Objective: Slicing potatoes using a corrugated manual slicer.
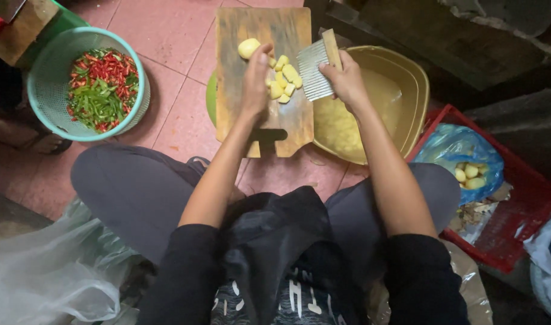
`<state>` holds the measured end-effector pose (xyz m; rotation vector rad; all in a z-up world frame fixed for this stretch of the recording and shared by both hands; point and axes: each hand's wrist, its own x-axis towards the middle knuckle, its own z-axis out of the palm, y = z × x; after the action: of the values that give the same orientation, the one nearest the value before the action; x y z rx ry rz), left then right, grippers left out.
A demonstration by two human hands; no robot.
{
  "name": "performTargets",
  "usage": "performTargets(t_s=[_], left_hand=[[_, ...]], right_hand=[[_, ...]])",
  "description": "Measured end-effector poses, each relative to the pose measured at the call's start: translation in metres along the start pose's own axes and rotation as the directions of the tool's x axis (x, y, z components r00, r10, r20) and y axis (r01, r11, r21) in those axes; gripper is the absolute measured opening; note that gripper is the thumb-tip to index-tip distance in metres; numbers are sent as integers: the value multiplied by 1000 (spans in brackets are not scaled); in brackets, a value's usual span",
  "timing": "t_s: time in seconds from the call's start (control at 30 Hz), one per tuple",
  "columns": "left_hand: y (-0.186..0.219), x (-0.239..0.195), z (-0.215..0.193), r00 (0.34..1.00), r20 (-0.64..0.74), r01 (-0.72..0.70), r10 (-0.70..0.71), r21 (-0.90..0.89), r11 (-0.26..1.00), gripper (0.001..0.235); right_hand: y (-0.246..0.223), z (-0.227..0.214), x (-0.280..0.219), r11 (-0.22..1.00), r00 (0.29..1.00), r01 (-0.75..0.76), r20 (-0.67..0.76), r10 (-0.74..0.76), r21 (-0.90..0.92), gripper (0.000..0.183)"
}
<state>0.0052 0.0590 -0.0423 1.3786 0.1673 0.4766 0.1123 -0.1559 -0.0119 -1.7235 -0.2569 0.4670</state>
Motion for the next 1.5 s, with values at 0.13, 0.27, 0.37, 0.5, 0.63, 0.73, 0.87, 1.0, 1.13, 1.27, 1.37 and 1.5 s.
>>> performTargets(t_s=[0.13,0.27,0.37,0.5,0.63,0.73,0.87,1.0,1.13,1.27,1.37,1.5], left_hand=[[36,-12,17,964,176,-265,198,613,744,59],[42,-17,31,913,308,-403,267,781,478,60],[22,-15,35,930,203,-349,307,749,563,48],[5,-8,44,940,85,-289,330,714,638,35],[0,-2,50,934,-45,-248,354,633,733,31],[7,2,56,937,-89,-221,337,596,772,39],[11,6,60,961,-226,-61,161,395,917,53],[-20,24,47,948,-311,84,-60,63,994,64],[-39,35,26,947,-282,83,-156,-253,964,76],[-13,25,16,958,-250,76,-140,-249,966,75],[30,0,25,981,-194,12,-2,50,999,63],[24,-4,31,958,34,-264,285,494,828,46]], right_hand=[[3,12,-2,999,1000,24,19,-23,-47,33],[-8,29,-16,990,994,105,-22,-107,-95,35],[53,26,6,890,904,422,0,-429,-174,29],[-31,41,-29,996,1000,16,0,-16,-90,39],[-19,50,-31,990,993,-113,20,112,81,32],[-19,51,-35,976,995,-95,45,88,195,29],[-14,49,-38,953,991,-89,123,55,290,32],[-16,54,-44,939,994,-70,97,40,336,38],[-20,56,-42,959,995,-101,17,100,264,39],[1,44,-29,983,988,-143,-35,148,114,31],[-3,49,-36,995,993,-85,-78,90,58,31],[-4,53,-35,993,994,-79,-68,85,87,32]])
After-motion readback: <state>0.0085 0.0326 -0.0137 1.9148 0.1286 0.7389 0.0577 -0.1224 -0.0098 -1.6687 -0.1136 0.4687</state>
